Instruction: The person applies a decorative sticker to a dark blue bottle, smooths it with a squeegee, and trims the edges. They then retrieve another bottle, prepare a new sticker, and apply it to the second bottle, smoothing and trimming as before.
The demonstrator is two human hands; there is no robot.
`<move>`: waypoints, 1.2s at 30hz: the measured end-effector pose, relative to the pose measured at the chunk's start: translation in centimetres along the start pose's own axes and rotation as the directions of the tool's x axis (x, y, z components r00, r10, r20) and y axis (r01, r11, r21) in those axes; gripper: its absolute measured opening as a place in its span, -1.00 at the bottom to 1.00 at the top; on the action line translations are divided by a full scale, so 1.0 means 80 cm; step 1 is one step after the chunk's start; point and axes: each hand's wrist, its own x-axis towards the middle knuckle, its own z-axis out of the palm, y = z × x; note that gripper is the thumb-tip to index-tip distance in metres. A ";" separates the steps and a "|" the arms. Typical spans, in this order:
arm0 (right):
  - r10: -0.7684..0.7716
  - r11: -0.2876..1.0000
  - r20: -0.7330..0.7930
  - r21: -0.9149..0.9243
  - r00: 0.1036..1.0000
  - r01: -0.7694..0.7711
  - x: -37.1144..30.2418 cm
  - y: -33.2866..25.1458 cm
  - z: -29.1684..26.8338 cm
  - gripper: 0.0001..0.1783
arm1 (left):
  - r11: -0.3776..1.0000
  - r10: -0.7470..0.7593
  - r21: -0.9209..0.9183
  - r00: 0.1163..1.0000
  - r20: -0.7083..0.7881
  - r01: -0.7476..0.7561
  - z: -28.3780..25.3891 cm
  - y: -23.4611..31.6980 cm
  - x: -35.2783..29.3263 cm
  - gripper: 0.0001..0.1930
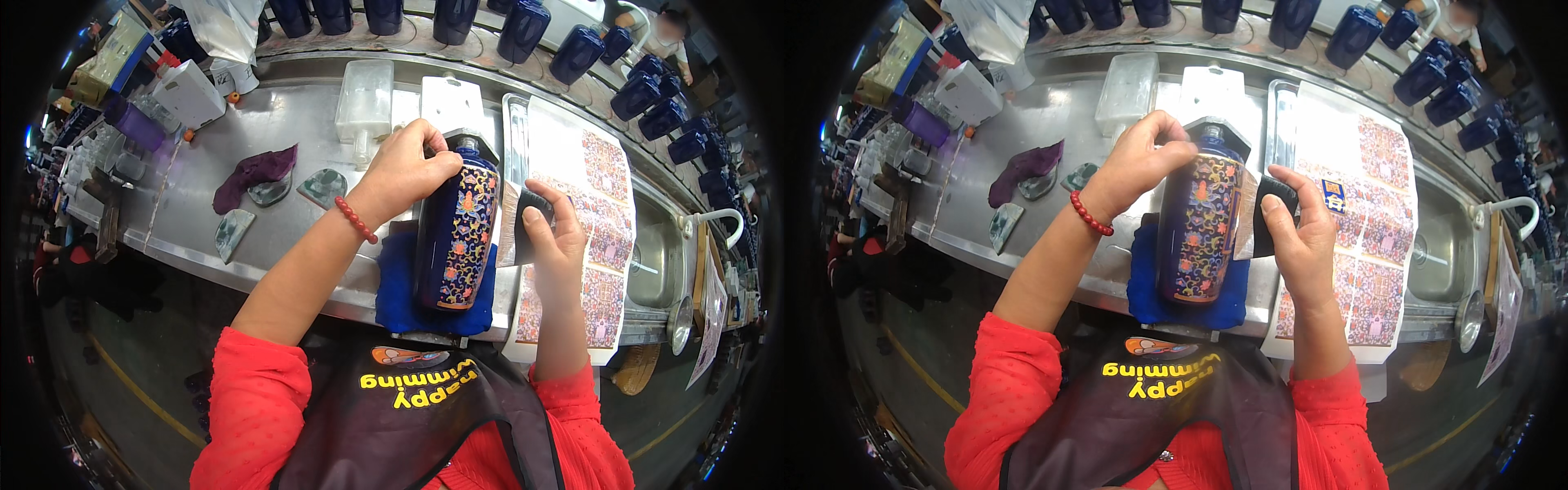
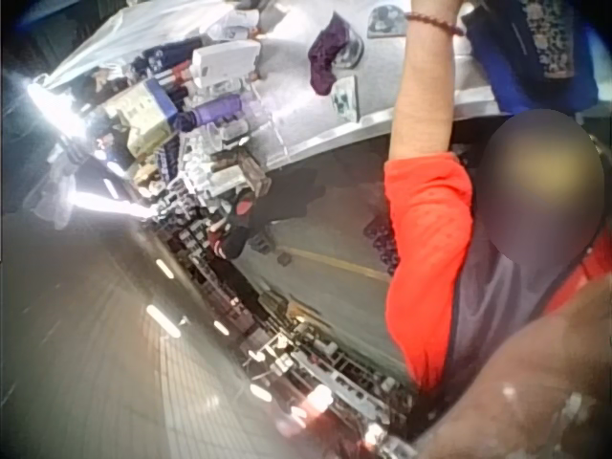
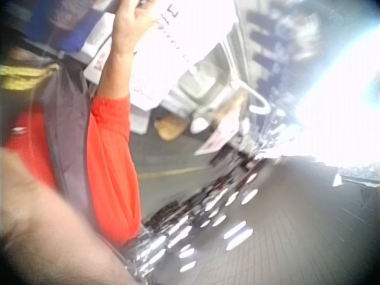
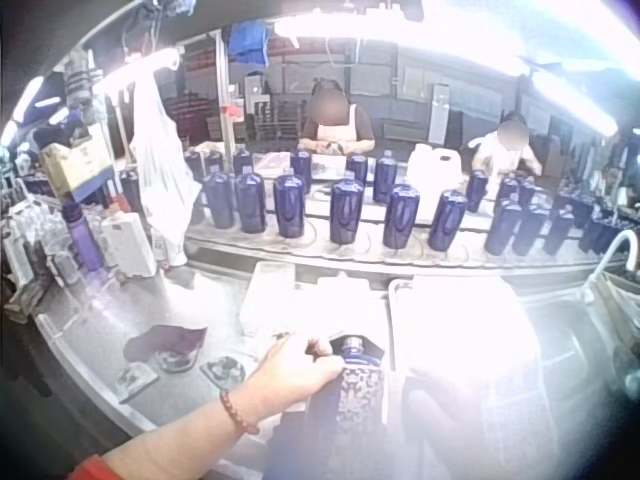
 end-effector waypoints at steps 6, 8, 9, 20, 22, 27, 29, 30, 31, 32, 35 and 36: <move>-0.018 0.999 0.003 -0.026 1.000 0.018 0.000 0.001 0.000 -0.61 | 0.999 0.024 -0.042 0.999 -0.038 -0.026 0.002 0.000 0.001 -0.70; -0.002 1.000 0.005 0.010 1.000 0.002 -0.001 0.000 0.000 -0.61 | 0.999 0.020 -0.026 1.000 0.001 -0.020 0.000 -0.001 0.000 -0.76; 0.007 1.000 0.006 0.027 1.000 -0.007 0.000 0.000 0.000 -0.61 | 0.998 -0.011 -0.065 1.000 0.022 0.012 0.000 -0.002 0.000 -0.76; -0.004 1.000 0.005 0.009 1.000 0.004 0.001 0.000 0.002 -0.62 | 0.995 0.040 -0.089 0.999 0.015 -0.038 0.001 -0.009 0.000 -0.75; -0.002 1.000 0.003 0.015 1.000 0.002 0.001 0.001 0.002 -0.62 | 0.994 0.017 -0.105 1.000 0.023 -0.014 0.001 -0.008 0.000 -0.74; -0.009 1.000 0.006 0.009 1.000 0.009 0.001 0.003 0.002 -0.62 | 0.997 0.013 -0.082 1.000 0.020 -0.011 0.003 -0.006 0.001 -0.74; -0.020 1.000 -0.003 0.001 1.000 0.020 0.001 0.004 0.002 -0.62 | 0.996 0.026 -0.089 0.999 0.024 -0.024 0.002 -0.006 0.002 -0.75; -0.025 1.000 -0.008 -0.003 1.000 0.025 0.001 0.004 0.002 -0.62 | 0.996 0.013 -0.088 0.999 0.038 -0.010 0.001 -0.006 0.002 -0.75; -0.024 1.000 -0.009 -0.004 1.000 0.024 0.001 0.004 0.001 -0.62 | 0.996 0.006 -0.093 0.999 0.046 -0.002 0.000 -0.006 0.003 -0.75; -0.022 1.000 -0.010 -0.005 1.000 0.022 0.001 0.004 0.001 -0.63 | 0.994 0.016 -0.105 0.999 0.049 -0.011 0.000 -0.006 0.003 -0.75; -0.014 1.000 -0.009 -0.001 1.000 0.014 0.000 0.004 0.000 -0.63 | 0.990 -0.006 -0.139 0.998 0.068 0.015 0.000 -0.005 0.002 -0.74; -0.012 1.000 -0.008 0.001 1.000 0.012 0.000 0.003 -0.001 -0.63 | 0.988 0.036 -0.151 0.999 0.007 -0.035 0.001 -0.004 0.000 -0.74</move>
